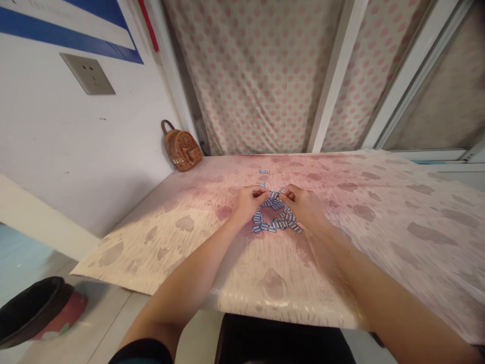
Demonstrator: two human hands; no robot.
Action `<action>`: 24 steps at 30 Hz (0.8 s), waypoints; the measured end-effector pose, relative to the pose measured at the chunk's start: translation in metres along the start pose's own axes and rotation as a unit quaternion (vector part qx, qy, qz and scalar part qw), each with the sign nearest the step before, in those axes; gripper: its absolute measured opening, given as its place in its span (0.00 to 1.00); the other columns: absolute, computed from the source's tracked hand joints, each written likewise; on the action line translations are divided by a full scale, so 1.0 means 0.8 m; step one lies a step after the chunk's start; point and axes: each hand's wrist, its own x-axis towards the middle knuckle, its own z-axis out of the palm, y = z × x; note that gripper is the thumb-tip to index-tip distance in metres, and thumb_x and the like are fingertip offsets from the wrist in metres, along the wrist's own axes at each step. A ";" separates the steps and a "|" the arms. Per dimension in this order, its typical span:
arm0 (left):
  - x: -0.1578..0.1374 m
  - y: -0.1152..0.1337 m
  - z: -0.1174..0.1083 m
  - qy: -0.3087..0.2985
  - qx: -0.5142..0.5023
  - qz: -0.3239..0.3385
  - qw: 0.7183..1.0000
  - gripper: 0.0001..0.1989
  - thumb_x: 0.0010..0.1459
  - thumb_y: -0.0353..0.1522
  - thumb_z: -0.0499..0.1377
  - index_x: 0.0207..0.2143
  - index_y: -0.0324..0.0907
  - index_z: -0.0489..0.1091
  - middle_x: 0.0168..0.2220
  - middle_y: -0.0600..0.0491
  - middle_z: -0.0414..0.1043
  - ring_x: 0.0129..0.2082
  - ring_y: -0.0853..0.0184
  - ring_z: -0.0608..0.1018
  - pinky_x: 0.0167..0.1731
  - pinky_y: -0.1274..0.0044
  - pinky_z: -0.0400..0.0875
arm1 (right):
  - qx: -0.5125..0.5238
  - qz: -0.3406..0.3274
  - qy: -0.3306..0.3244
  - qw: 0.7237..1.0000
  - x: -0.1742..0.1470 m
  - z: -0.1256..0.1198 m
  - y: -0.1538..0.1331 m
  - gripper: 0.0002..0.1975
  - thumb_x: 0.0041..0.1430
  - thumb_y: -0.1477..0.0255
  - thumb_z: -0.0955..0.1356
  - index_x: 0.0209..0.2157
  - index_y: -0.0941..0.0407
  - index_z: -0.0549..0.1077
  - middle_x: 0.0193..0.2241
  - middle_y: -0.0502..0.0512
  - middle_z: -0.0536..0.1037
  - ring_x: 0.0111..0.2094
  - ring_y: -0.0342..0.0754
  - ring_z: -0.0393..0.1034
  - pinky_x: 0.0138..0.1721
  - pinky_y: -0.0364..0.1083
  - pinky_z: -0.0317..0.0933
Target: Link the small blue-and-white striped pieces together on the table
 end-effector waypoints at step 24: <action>0.004 0.003 0.001 0.019 -0.112 -0.033 0.993 0.08 0.53 0.33 0.65 0.29 0.36 0.80 0.28 0.51 0.79 0.25 0.70 0.76 0.27 0.80 0.67 | 0.191 0.043 -0.054 0.979 0.008 0.011 0.017 0.09 0.56 0.62 0.67 0.32 0.53 0.70 0.24 0.50 0.74 0.26 0.48 0.69 0.28 0.45 0.58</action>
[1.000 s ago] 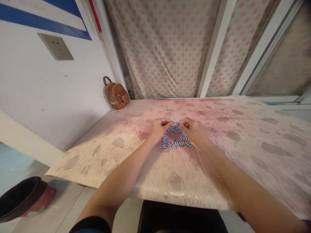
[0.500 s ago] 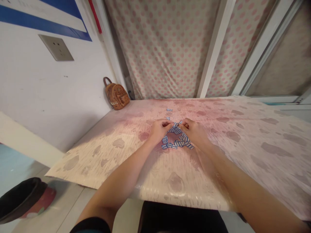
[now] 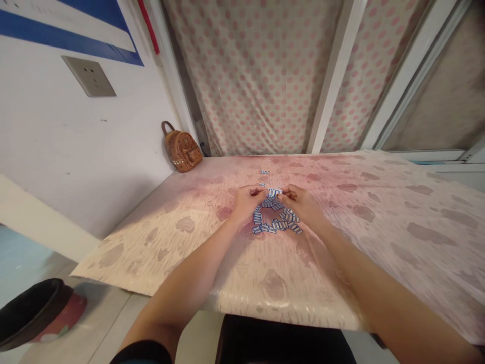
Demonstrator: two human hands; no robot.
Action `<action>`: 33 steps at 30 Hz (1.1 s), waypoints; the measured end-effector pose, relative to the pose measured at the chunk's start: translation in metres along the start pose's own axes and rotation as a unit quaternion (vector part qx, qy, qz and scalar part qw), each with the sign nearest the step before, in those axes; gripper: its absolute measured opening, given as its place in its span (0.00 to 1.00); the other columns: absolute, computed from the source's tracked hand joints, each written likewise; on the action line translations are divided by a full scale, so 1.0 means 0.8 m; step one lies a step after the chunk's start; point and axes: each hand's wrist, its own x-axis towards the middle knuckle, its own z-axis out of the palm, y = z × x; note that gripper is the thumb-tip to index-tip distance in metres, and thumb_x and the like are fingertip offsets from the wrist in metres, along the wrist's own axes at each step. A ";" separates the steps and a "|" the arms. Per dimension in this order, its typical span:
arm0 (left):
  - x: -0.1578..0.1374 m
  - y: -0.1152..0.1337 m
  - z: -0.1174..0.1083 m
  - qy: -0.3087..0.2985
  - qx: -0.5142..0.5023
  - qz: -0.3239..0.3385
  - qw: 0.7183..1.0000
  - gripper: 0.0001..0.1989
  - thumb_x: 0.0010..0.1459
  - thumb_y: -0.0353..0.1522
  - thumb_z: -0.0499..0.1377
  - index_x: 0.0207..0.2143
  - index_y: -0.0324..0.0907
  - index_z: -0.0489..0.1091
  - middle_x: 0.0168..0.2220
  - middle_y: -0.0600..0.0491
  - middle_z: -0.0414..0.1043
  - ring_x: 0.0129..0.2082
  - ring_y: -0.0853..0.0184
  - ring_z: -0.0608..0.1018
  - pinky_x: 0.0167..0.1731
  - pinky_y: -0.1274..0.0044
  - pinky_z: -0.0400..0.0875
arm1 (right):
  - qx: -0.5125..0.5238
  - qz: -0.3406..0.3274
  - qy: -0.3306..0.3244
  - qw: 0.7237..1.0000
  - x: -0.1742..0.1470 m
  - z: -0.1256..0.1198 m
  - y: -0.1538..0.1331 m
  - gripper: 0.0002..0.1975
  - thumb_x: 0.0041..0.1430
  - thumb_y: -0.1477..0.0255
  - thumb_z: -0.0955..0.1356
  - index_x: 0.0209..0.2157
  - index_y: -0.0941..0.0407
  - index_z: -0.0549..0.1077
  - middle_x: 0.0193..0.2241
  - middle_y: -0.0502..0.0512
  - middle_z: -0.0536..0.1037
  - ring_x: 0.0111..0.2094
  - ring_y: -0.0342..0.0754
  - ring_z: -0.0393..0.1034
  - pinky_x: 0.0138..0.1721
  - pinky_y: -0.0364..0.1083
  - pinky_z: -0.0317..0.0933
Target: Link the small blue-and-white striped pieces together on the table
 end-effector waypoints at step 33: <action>0.004 0.004 -0.008 0.070 0.051 -0.011 0.996 0.05 0.54 0.27 0.63 0.29 0.37 0.80 0.30 0.50 0.81 0.29 0.67 0.80 0.32 0.78 0.70 | -0.222 -0.003 0.019 0.975 0.014 -0.030 0.020 0.12 0.64 0.66 0.60 0.29 0.53 0.69 0.27 0.51 0.72 0.31 0.49 0.68 0.33 0.44 0.60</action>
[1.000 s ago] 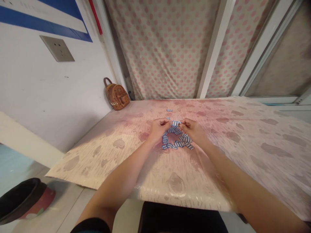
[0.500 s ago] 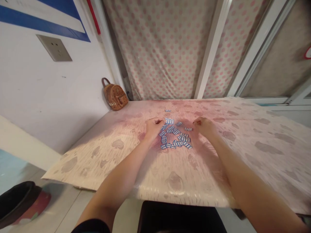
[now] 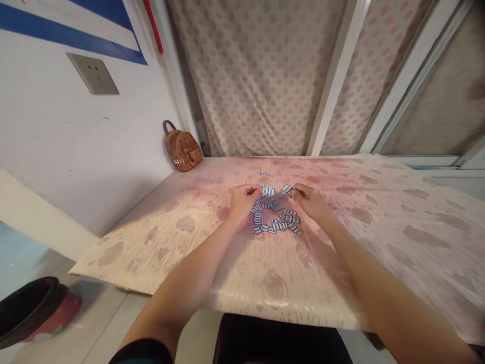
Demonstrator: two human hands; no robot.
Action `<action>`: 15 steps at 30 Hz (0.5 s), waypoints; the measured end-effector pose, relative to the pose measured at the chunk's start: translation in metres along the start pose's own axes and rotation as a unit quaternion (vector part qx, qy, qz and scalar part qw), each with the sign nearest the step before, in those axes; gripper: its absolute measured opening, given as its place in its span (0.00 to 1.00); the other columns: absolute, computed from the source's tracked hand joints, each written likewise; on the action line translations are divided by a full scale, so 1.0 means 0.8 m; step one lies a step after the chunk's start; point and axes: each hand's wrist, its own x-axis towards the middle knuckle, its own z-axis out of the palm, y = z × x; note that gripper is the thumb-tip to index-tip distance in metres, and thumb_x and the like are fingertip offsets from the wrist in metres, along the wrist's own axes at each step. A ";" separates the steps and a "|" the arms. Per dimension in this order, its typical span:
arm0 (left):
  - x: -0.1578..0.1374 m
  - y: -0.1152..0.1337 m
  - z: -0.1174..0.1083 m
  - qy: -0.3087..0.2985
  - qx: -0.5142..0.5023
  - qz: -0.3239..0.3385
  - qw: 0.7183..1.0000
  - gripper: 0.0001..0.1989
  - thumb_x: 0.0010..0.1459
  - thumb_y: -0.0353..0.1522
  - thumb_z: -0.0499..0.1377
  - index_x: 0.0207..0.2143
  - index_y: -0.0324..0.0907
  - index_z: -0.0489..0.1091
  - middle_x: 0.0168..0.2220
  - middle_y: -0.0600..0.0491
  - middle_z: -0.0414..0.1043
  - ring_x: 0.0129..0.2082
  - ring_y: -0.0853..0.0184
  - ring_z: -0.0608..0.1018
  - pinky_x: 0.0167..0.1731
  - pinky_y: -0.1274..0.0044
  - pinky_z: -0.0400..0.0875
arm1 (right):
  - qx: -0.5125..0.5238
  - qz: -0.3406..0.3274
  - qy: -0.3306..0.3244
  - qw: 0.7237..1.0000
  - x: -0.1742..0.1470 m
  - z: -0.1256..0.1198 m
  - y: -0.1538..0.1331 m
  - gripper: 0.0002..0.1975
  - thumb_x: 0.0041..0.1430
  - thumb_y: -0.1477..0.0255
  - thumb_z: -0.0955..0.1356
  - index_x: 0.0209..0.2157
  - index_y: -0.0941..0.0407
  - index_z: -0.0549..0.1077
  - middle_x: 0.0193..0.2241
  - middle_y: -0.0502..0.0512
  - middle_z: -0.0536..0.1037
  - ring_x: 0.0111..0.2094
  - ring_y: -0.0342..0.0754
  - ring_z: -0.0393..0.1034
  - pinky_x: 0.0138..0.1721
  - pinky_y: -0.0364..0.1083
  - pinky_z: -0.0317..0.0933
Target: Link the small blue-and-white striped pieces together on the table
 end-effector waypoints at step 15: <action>-0.009 -0.008 0.014 -0.058 -0.021 0.025 0.998 0.08 0.54 0.34 0.65 0.31 0.38 0.81 0.30 0.50 0.81 0.28 0.68 0.78 0.30 0.79 0.69 | 0.140 -0.119 0.064 0.981 -0.021 0.008 -0.044 0.06 0.60 0.68 0.65 0.29 0.53 0.68 0.36 0.54 0.76 0.40 0.52 0.71 0.43 0.49 0.60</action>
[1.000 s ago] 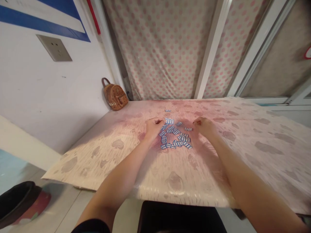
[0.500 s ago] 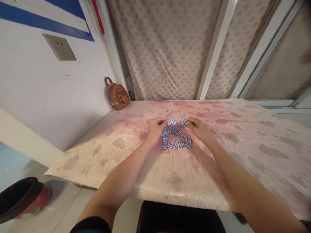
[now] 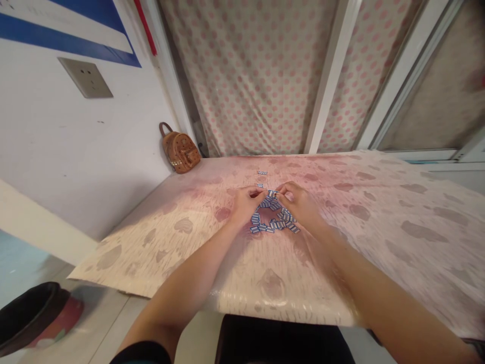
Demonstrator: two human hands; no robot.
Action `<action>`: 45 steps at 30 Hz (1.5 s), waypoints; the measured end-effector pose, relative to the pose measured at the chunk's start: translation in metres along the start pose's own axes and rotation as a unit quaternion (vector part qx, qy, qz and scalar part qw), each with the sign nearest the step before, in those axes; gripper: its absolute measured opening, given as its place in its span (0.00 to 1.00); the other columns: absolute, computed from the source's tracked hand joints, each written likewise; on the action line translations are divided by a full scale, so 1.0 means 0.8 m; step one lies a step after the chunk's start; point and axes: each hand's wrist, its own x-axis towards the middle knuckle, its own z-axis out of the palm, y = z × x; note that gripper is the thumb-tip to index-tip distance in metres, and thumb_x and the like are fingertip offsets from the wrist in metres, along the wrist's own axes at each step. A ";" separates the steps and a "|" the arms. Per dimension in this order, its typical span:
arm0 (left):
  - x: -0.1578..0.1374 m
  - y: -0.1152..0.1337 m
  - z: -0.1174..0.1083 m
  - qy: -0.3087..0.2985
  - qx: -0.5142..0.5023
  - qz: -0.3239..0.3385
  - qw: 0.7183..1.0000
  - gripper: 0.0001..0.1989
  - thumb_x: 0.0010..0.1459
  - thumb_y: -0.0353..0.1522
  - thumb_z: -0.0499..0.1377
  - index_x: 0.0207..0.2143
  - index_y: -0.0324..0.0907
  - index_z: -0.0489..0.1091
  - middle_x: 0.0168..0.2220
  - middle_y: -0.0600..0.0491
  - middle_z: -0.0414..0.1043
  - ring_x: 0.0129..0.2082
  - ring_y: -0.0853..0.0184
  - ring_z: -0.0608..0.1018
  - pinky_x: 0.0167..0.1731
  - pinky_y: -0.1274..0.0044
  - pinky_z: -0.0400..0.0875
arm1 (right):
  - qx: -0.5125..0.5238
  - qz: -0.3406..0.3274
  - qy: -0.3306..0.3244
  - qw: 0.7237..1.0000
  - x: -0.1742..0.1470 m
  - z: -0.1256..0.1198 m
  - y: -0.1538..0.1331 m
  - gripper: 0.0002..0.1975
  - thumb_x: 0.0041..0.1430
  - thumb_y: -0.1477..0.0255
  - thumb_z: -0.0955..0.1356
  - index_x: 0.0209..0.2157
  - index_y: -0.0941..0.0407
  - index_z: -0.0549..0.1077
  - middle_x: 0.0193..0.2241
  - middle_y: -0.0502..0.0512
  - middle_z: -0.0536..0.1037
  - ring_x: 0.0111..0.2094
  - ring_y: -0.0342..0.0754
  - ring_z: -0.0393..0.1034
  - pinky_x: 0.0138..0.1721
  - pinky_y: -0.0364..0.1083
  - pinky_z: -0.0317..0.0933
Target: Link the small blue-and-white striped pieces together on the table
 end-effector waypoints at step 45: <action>0.001 0.000 0.001 0.002 -0.038 -0.029 0.999 0.09 0.53 0.35 0.66 0.31 0.37 0.81 0.28 0.50 0.80 0.25 0.69 0.76 0.28 0.79 0.67 | -0.027 -0.022 -0.023 0.999 -0.002 0.004 0.007 0.22 0.59 0.69 0.69 0.55 0.52 0.67 0.43 0.57 0.74 0.43 0.56 0.72 0.47 0.54 0.65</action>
